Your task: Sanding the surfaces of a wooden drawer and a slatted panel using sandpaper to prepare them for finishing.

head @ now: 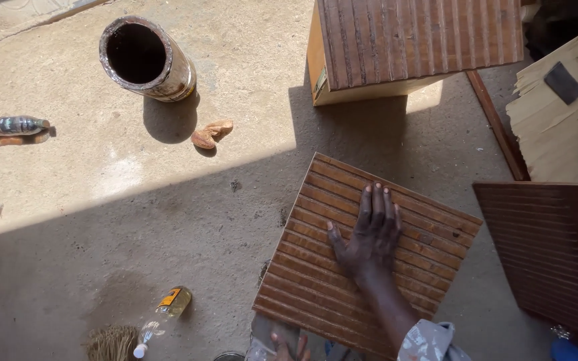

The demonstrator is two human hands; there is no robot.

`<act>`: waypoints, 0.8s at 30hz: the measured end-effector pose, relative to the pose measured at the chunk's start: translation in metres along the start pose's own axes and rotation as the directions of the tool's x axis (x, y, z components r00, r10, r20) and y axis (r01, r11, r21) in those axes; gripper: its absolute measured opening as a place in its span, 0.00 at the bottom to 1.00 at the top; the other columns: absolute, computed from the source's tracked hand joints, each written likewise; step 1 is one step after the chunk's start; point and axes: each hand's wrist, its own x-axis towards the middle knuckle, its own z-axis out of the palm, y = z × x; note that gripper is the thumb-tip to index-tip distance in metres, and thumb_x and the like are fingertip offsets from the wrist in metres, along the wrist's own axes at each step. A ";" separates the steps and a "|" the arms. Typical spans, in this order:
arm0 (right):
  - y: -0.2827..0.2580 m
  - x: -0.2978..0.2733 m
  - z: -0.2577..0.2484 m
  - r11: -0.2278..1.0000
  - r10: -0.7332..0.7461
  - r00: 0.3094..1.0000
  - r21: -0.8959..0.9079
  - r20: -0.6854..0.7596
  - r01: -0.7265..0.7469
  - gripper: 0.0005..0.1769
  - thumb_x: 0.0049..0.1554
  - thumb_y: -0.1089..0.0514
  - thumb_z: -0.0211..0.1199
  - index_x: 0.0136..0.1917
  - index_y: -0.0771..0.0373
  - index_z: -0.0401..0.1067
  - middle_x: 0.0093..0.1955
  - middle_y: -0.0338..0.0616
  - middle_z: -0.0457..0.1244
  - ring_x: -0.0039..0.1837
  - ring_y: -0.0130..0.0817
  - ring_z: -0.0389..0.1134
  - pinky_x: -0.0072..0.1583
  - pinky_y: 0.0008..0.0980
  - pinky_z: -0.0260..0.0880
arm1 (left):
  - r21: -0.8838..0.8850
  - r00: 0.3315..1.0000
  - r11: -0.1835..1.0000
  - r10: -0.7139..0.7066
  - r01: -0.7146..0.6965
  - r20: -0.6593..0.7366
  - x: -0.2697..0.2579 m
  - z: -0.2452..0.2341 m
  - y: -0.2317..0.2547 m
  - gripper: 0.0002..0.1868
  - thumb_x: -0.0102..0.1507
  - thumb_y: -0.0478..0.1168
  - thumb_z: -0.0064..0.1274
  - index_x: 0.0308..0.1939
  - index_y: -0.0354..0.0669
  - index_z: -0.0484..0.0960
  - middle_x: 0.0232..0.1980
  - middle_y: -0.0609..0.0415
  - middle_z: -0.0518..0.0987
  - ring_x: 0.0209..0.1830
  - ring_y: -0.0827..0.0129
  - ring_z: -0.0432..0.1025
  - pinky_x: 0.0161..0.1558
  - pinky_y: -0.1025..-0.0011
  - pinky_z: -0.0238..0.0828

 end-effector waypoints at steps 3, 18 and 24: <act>0.038 0.026 0.002 0.999 0.025 0.995 0.044 0.094 -0.029 0.49 0.60 0.27 0.52 0.79 0.62 0.49 0.78 0.55 0.48 0.78 0.54 0.48 0.75 0.60 0.47 | 0.155 0.998 0.987 0.036 -0.029 -0.041 -0.152 0.033 0.040 0.36 0.73 0.63 0.40 0.61 0.27 0.68 0.47 0.28 0.82 0.44 0.41 0.79 0.45 0.48 0.77; 0.187 -0.103 -0.093 0.390 0.778 0.343 0.023 0.527 -0.920 0.46 0.60 0.20 0.45 0.76 0.52 0.70 0.78 0.56 0.59 0.79 0.57 0.54 0.72 0.54 0.53 | 0.584 0.776 0.514 0.358 -0.628 0.519 -0.265 0.030 0.102 0.28 0.68 0.59 0.33 0.71 0.66 0.71 0.64 0.57 0.82 0.65 0.57 0.76 0.66 0.62 0.71; 0.166 -0.154 -0.064 0.014 0.917 0.049 0.091 0.396 -0.996 0.51 0.71 0.16 0.50 0.26 0.56 0.46 0.26 0.42 0.41 0.33 0.38 0.45 0.47 0.36 0.46 | 0.436 0.341 -0.095 0.485 -0.895 0.805 -0.259 0.135 0.109 0.30 0.72 0.37 0.38 0.78 0.64 0.63 0.38 0.49 0.79 0.26 0.70 0.70 0.28 0.73 0.75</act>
